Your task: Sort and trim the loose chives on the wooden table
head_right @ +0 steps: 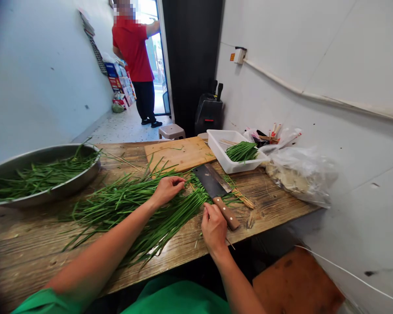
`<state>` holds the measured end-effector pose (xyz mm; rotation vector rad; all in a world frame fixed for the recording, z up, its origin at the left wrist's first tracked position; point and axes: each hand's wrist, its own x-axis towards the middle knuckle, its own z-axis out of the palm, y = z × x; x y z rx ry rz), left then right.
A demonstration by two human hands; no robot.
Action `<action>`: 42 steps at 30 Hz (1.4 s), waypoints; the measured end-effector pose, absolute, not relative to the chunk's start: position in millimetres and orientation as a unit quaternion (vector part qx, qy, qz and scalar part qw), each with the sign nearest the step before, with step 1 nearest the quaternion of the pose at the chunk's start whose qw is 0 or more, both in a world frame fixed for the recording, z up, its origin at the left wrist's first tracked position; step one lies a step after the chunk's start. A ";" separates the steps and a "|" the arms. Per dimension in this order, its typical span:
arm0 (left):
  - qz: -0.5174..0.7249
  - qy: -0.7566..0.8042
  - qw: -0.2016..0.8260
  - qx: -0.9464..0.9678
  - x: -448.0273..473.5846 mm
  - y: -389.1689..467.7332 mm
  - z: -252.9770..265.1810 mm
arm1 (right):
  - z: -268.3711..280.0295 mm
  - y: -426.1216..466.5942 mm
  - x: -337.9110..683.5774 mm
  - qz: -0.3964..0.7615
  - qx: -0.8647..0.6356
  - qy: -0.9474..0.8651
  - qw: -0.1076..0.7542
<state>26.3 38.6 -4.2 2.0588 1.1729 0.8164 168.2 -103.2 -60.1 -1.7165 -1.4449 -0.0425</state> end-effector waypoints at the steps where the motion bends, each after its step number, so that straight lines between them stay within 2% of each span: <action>1: 0.318 0.447 0.305 0.778 26.4 39.1 -5.8 | -60.2 -103.2 168.1 -0.017 -0.689 -0.579 0.434; 25: 0.351 0.421 0.304 0.779 27.0 39.4 -15.8 | -61.9 -103.1 168.5 -0.022 -0.688 -0.584 0.430; 31: 0.283 0.383 0.310 0.823 35.2 18.0 -11.5 | -62.2 -102.7 168.8 -0.023 -0.691 -0.582 0.427; 34: 0.248 0.337 0.254 0.872 37.9 8.0 -2.5 | -62.2 -102.7 169.3 -0.025 -0.695 -0.581 0.424; 38: 0.264 0.375 0.106 0.882 21.4 26.4 17.3 | -61.6 -102.9 169.0 -0.025 -0.697 -0.576 0.426; 42: 0.222 0.389 0.006 0.894 -3.0 55.8 20.9 | -60.6 -102.9 168.2 -0.022 -0.696 -0.578 0.426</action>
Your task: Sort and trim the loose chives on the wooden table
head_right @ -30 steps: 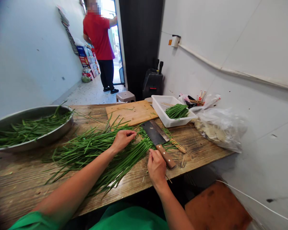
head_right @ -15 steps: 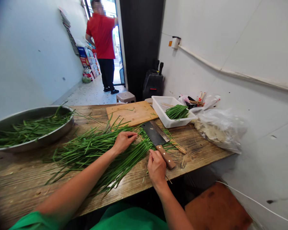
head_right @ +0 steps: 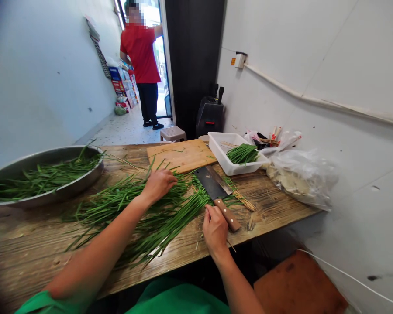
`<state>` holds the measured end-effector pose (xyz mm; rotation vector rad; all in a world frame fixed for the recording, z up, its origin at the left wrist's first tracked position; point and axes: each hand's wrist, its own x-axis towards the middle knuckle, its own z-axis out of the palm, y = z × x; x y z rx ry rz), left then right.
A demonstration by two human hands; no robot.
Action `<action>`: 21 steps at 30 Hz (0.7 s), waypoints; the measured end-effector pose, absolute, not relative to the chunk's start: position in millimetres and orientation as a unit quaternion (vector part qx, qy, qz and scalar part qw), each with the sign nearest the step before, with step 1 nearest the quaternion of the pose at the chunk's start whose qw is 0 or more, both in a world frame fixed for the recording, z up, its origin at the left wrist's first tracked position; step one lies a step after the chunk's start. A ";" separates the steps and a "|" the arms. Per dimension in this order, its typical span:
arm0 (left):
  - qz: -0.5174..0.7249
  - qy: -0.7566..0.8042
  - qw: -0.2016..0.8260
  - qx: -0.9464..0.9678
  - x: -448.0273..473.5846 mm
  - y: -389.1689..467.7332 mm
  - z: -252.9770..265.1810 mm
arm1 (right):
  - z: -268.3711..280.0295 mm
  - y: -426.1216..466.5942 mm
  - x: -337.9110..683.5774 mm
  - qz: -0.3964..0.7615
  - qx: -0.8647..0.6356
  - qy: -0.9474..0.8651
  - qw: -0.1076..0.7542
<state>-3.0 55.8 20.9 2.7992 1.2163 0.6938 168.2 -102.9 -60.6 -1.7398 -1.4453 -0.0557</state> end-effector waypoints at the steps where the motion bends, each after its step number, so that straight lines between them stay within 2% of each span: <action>1: 0.209 0.385 -0.008 0.899 -6.3 59.9 17.7 | -60.4 -102.9 168.1 -0.021 -0.697 -0.578 0.425; 8: 0.176 0.402 -0.025 0.898 -2.4 62.5 -3.4 | -63.4 -101.9 169.1 -0.020 -0.697 -0.580 0.421; 16: 0.271 0.353 0.048 0.894 1.9 58.2 -4.0 | -60.9 -102.3 168.2 -0.019 -0.692 -0.581 0.428; 21: 0.305 0.361 0.008 0.881 6.0 53.7 -4.9 | -58.6 -103.6 166.9 -0.017 -0.693 -0.577 0.433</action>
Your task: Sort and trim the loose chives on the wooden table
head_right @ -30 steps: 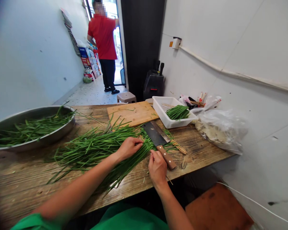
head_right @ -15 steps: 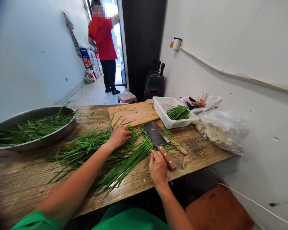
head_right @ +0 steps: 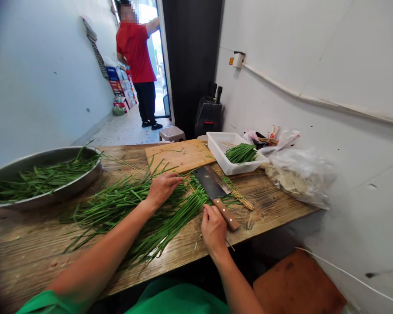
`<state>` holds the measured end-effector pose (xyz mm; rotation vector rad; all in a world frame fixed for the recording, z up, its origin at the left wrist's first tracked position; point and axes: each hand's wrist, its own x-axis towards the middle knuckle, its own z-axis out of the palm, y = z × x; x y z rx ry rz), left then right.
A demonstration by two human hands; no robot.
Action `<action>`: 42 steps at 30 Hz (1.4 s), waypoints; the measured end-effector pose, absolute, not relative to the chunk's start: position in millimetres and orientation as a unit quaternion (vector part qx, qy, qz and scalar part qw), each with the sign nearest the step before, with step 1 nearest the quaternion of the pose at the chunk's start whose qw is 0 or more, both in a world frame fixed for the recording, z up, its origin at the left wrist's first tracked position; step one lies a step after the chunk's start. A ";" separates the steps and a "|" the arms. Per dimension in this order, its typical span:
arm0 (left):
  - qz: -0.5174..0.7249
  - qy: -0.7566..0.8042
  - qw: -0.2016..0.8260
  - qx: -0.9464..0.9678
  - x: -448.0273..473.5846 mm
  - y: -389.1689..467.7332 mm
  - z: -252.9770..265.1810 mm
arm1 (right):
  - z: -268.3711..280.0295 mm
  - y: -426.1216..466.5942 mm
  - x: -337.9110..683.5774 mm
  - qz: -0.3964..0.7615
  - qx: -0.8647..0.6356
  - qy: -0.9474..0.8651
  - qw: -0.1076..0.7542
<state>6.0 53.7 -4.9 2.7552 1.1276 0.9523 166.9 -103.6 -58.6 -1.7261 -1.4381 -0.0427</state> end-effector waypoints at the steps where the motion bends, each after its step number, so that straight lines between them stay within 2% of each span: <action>1: 0.305 0.365 0.000 0.879 5.9 53.4 -4.1 | -58.7 -103.6 166.8 -0.018 -0.691 -0.577 0.434; 8: 0.267 0.400 -0.056 0.875 3.7 53.6 -0.6 | -59.7 -102.7 167.4 -0.026 -0.690 -0.578 0.435; 12: 0.291 0.390 -0.074 0.870 2.5 53.5 1.1 | -58.5 -103.2 167.1 -0.019 -0.692 -0.578 0.431; 21: 0.337 0.417 0.118 0.836 4.7 50.6 -0.7 | -59.4 -102.4 167.2 -0.029 -0.687 -0.579 0.438; 30: 0.298 0.402 0.146 0.853 20.0 45.4 -7.0 | -56.2 -103.9 166.9 -0.009 -0.691 -0.576 0.436; 42: 0.317 0.373 0.194 0.850 29.8 37.0 -10.8 | -56.1 -104.2 166.6 -0.006 -0.691 -0.581 0.430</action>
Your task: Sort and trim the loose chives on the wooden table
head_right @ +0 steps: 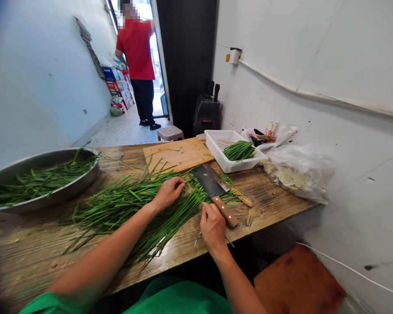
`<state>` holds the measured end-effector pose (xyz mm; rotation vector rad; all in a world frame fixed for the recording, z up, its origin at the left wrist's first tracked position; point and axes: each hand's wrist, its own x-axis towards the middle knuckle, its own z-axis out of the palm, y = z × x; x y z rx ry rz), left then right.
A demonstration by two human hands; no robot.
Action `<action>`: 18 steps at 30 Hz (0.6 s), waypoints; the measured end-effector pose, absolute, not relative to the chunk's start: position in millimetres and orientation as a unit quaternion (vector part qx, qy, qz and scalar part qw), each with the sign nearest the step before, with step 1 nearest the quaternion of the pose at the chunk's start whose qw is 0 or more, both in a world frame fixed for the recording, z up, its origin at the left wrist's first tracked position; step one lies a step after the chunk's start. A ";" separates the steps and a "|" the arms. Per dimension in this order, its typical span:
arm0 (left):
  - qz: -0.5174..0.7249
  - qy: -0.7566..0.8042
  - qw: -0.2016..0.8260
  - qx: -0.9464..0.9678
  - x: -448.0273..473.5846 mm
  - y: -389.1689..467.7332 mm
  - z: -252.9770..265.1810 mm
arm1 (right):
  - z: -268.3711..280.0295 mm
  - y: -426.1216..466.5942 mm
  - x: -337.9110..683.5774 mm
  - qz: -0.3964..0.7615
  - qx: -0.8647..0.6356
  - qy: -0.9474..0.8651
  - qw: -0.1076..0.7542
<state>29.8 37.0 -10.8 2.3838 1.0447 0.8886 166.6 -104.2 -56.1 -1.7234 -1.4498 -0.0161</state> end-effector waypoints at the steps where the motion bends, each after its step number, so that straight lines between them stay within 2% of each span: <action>1: 0.321 0.375 0.199 0.847 30.0 37.1 -11.3 | -56.5 -104.2 166.6 -0.007 -0.690 -0.581 0.430; 18: 0.330 0.371 0.228 0.837 27.2 40.1 -15.4 | -58.6 -103.3 167.0 -0.017 -0.690 -0.586 0.425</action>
